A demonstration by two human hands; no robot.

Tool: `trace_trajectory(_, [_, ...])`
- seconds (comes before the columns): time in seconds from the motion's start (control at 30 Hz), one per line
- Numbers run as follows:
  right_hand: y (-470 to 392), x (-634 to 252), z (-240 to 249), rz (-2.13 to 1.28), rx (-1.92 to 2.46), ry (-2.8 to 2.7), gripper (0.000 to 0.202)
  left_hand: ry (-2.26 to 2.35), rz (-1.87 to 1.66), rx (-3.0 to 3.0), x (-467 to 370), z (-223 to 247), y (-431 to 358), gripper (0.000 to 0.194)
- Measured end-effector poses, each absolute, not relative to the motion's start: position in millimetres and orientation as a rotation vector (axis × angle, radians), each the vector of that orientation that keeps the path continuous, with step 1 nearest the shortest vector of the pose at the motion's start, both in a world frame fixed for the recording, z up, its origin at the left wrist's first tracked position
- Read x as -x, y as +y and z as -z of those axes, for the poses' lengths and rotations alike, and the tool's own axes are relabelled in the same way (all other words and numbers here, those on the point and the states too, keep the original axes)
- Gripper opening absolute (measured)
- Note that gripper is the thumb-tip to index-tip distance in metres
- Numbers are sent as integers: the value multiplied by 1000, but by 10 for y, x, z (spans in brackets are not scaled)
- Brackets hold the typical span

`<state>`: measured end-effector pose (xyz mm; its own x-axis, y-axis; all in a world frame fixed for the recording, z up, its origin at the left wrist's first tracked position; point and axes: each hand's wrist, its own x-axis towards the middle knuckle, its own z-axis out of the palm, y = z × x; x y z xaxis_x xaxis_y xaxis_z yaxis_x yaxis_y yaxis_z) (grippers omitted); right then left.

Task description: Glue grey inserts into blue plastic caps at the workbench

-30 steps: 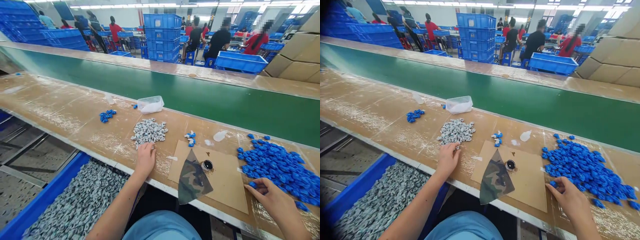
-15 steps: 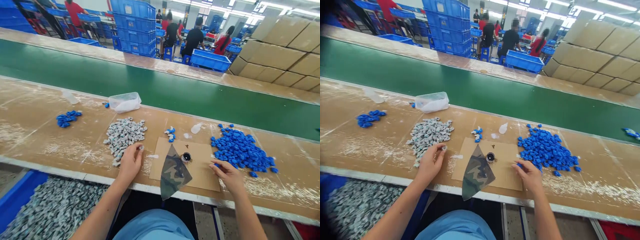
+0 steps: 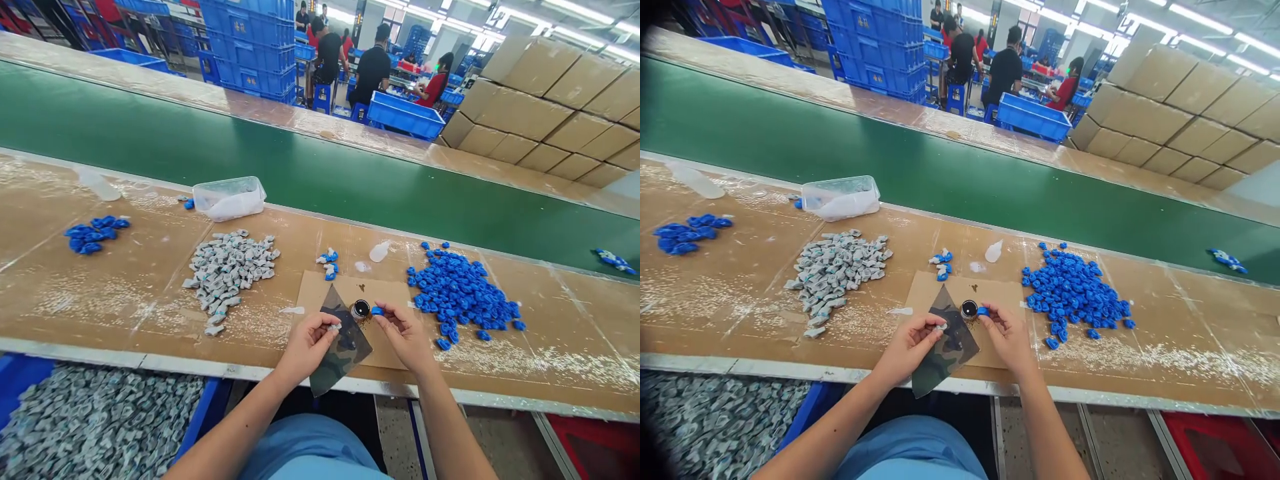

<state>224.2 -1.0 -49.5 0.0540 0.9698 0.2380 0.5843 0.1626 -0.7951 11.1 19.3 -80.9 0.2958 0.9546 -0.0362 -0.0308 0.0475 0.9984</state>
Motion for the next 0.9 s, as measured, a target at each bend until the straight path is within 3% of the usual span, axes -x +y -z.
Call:
trace_trajectory(0.47, [36, -2173, 382, -357, 1484, -1886, 23, 950, -962, -1268, -112, 844, 192, 17])
trace_trajectory(0.9, [-177, -1951, 372, -739, 1374, -1670, 17, 850, -908, -1006, -169, 704, 127, 33])
